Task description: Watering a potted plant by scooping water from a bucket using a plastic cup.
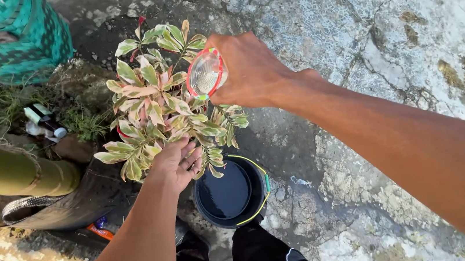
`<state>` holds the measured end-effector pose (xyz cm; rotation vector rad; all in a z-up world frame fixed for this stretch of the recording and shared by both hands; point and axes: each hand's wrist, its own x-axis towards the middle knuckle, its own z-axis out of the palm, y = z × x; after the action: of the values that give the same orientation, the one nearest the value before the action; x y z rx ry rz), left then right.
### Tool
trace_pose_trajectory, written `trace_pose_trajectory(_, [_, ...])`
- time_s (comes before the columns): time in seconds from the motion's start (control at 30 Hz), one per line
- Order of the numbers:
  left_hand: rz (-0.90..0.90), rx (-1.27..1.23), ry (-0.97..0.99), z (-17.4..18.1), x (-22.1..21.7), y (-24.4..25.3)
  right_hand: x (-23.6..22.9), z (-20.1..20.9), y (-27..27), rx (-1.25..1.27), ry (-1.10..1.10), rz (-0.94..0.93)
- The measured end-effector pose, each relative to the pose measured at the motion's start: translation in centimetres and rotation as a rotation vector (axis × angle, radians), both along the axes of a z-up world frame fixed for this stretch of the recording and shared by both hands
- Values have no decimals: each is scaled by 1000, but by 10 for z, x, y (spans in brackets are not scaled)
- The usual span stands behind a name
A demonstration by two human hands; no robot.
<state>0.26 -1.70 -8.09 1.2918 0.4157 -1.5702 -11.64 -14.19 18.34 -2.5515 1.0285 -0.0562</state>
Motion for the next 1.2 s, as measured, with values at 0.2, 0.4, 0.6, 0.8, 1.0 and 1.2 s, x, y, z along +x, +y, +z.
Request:
trace_pose_trajectory(0.2, [-79, 15, -92, 7, 24, -23, 3, -1, -4, 4, 40, -11])
trace_pose_trajectory(0.4, [-41, -3, -103, 35, 41, -39, 19, 3, -12, -38, 5, 50])
trace_pose_trajectory(0.6, [-13, -46, -70, 28, 56, -62, 31, 12, -16, -16, 37, 37])
trace_pose_trajectory(0.8, [-151, 50, -226, 58, 58, -67, 30, 11, -24, -52, -42, 76])
trace_pose_trajectory(1.0, [-168, 374, -457, 81, 27, -22, 16, 12, -20, 18, -77, 59])
trace_pose_trajectory(1.2, [107, 483, -120, 18, -8, 15, 2, 4, -21, 29, -89, 97])
